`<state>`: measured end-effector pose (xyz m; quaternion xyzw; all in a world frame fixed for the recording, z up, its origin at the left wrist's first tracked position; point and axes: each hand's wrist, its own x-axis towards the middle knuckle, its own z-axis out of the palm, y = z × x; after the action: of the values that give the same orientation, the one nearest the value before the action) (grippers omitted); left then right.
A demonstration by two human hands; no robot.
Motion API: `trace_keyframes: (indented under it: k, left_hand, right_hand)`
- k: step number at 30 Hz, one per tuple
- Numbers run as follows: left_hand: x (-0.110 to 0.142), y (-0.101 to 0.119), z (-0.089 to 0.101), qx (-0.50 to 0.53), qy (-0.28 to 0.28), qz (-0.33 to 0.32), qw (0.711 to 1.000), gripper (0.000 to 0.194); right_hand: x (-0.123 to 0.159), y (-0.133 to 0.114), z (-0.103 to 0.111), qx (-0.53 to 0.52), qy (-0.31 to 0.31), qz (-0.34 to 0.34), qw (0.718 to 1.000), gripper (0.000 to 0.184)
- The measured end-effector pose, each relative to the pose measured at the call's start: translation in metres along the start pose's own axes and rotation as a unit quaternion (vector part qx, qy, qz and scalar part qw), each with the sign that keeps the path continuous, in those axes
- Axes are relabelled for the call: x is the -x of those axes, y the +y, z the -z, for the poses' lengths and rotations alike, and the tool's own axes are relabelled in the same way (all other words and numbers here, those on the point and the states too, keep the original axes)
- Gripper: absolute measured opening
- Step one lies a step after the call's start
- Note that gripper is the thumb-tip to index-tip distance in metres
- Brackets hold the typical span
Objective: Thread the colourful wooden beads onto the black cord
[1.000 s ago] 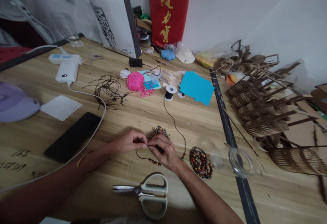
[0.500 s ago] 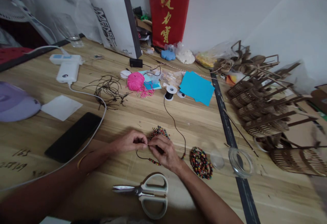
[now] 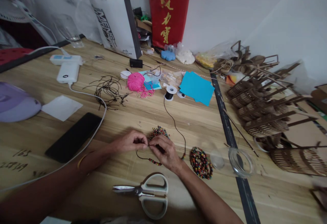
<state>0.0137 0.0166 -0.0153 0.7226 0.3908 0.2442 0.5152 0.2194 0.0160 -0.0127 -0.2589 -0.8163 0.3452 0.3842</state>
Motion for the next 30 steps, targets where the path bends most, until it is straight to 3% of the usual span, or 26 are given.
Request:
trace_keyframes:
  k: [30]
  left_hand:
    - [-0.0001, -0.0030, -0.0001, 0.019, -0.007, -0.002, 1.000, 0.018]
  right_hand:
    - [0.0019, 0.0037, 0.0000, -0.007, -0.017, -0.020, 1.000, 0.010]
